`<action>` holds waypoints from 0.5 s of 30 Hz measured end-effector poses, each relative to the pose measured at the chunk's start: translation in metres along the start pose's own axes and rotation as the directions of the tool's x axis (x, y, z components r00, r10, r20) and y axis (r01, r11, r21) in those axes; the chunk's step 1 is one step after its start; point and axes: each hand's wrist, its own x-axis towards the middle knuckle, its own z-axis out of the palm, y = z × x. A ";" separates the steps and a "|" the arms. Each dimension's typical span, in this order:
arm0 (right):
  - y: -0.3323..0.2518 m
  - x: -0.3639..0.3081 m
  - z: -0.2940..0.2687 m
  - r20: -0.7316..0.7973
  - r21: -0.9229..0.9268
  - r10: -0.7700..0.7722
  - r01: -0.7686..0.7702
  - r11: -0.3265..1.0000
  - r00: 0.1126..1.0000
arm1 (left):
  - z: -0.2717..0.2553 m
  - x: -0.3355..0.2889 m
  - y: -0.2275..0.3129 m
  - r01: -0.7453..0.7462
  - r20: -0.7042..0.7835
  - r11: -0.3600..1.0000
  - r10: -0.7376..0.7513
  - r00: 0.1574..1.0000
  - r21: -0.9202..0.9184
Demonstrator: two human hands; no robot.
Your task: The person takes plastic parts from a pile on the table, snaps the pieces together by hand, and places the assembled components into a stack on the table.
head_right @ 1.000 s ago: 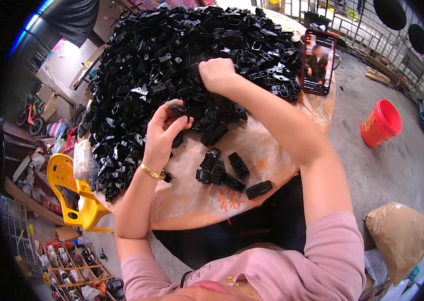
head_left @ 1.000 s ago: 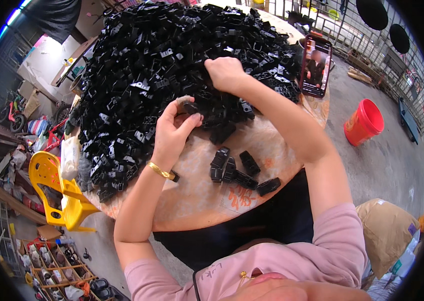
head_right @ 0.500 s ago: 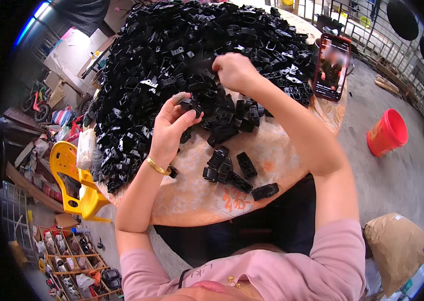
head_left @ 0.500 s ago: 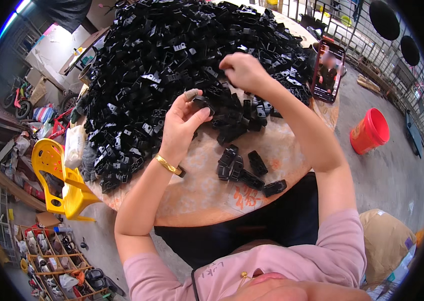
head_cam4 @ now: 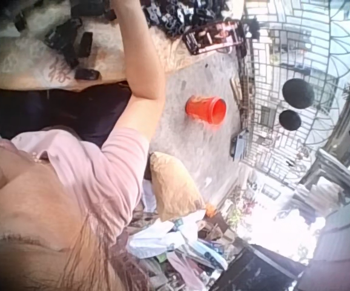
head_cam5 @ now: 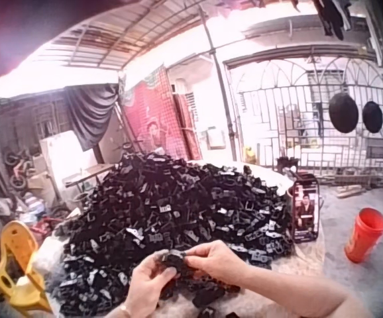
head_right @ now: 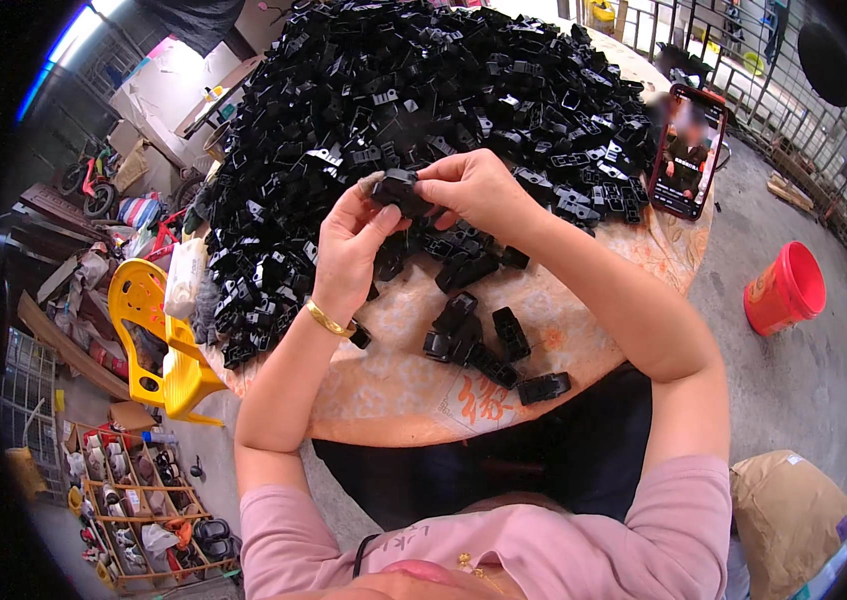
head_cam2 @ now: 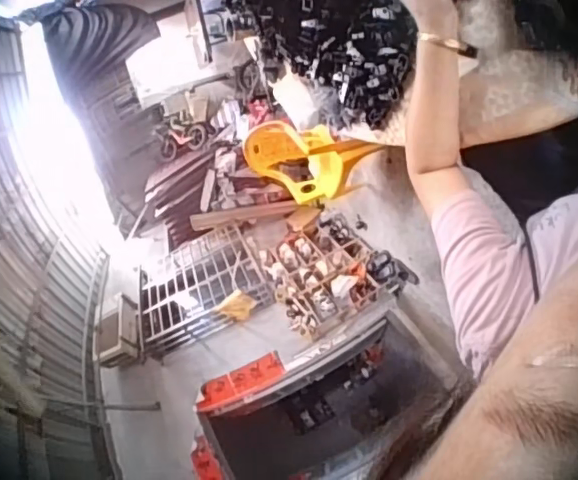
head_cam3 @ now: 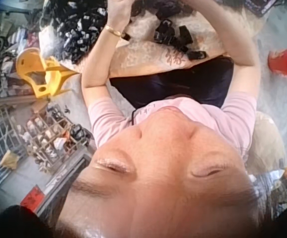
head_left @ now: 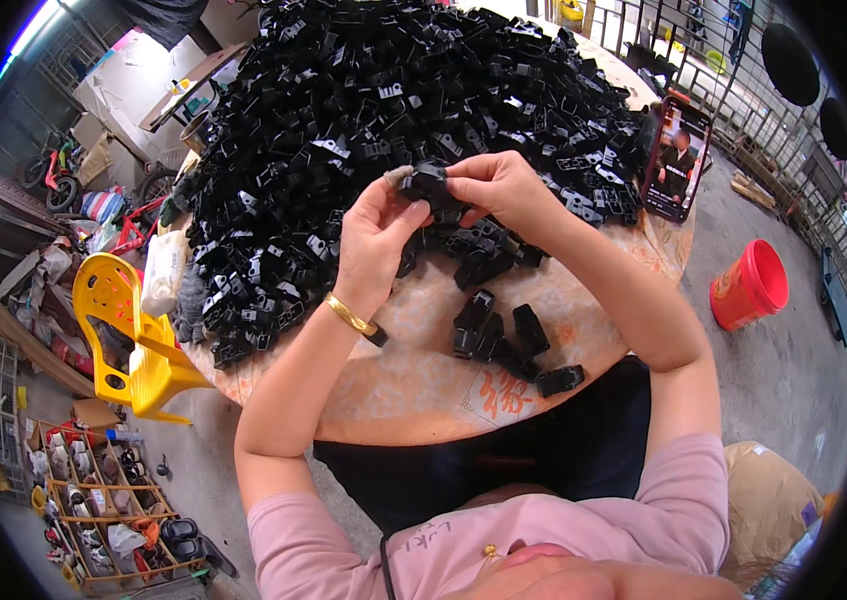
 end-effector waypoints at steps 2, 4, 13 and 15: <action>0.001 0.001 -0.002 0.034 -0.024 -0.040 0.041 0.999 0.999 | 0.000 0.000 0.003 -0.017 0.020 0.998 0.016 1.000 0.058; 0.000 0.001 -0.001 0.042 -0.008 -0.041 0.042 0.999 0.998 | -0.003 0.002 0.005 0.034 0.070 0.997 -0.039 0.997 0.065; 0.007 -0.007 0.011 0.051 -0.677 -0.624 0.487 0.552 0.780 | -0.001 0.000 0.005 0.017 0.009 0.984 -0.019 1.000 0.178; 0.003 -0.013 0.015 0.078 -0.766 -0.659 0.468 0.441 0.748 | 0.002 -0.003 0.005 0.023 0.007 0.993 -0.024 1.000 0.120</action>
